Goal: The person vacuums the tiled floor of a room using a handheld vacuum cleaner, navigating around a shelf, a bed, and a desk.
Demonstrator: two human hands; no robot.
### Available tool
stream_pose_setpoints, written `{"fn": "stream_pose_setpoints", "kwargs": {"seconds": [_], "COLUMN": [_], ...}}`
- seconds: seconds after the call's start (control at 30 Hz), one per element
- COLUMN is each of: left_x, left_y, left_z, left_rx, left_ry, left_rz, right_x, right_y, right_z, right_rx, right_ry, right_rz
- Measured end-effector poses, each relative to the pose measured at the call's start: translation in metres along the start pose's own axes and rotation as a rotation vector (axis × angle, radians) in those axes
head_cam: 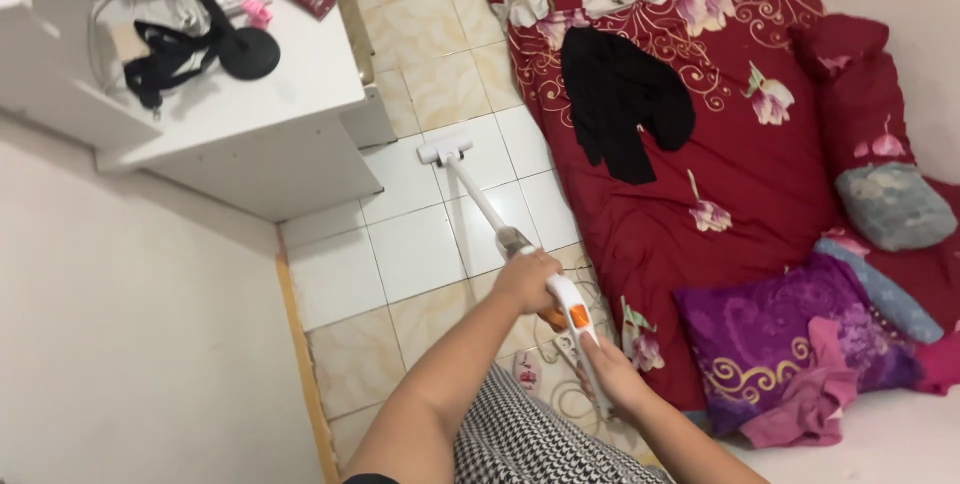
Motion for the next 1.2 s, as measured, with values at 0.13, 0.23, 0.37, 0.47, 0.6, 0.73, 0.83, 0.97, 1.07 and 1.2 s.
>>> {"fn": "stream_pose_setpoints", "kwargs": {"seconds": [0.13, 0.23, 0.37, 0.47, 0.6, 0.73, 0.83, 0.97, 1.07, 1.2], "left_x": [0.018, 0.022, 0.028, 0.03, 0.009, -0.011, -0.02, -0.042, -0.05, -0.065], "left_y": [0.01, 0.018, 0.013, 0.006, -0.002, -0.001, 0.005, 0.026, 0.035, 0.042], "left_z": [-0.058, -0.109, -0.153, -0.151, -0.13, -0.097, -0.069, -0.033, -0.002, 0.029], "left_rx": [-0.011, 0.001, 0.007, -0.041, -0.126, -0.202, -0.275, -0.397, -0.454, -0.484], "left_ry": [0.028, -0.017, -0.043, -0.036, -0.047, -0.065, -0.071, -0.05, -0.068, -0.086], "left_rz": [0.012, 0.124, 0.176, 0.126, 0.041, -0.006, -0.045, -0.113, -0.161, -0.218], "right_x": [-0.066, -0.11, -0.17, -0.183, -0.156, -0.117, -0.084, -0.046, -0.012, 0.018], "right_y": [0.039, 0.075, 0.095, 0.084, 0.055, 0.032, 0.016, -0.008, -0.016, -0.041], "right_z": [-0.019, -0.026, 0.011, 0.041, 0.073, 0.106, 0.125, 0.135, 0.144, 0.153], "right_rx": [0.049, 0.113, 0.074, 0.132, 0.098, 0.109, 0.065, 0.079, 0.09, 0.093], "right_ry": [0.077, 0.108, 0.444, 0.575, 0.498, 0.537, 0.661, 0.738, 0.778, 0.757], "right_rz": [0.034, 0.055, -0.004, 0.04, 0.295, 0.346, 0.427, 0.42, 0.451, 0.523]}}
Point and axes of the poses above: each hand's wrist, its own y-axis away from the middle knuckle, its own x-axis out of the palm, z = x × y, the point moved 9 cm from there along -y, towards the middle knuckle, and after that the axes turned 3 degrees about -y, right-handed, at the moved point
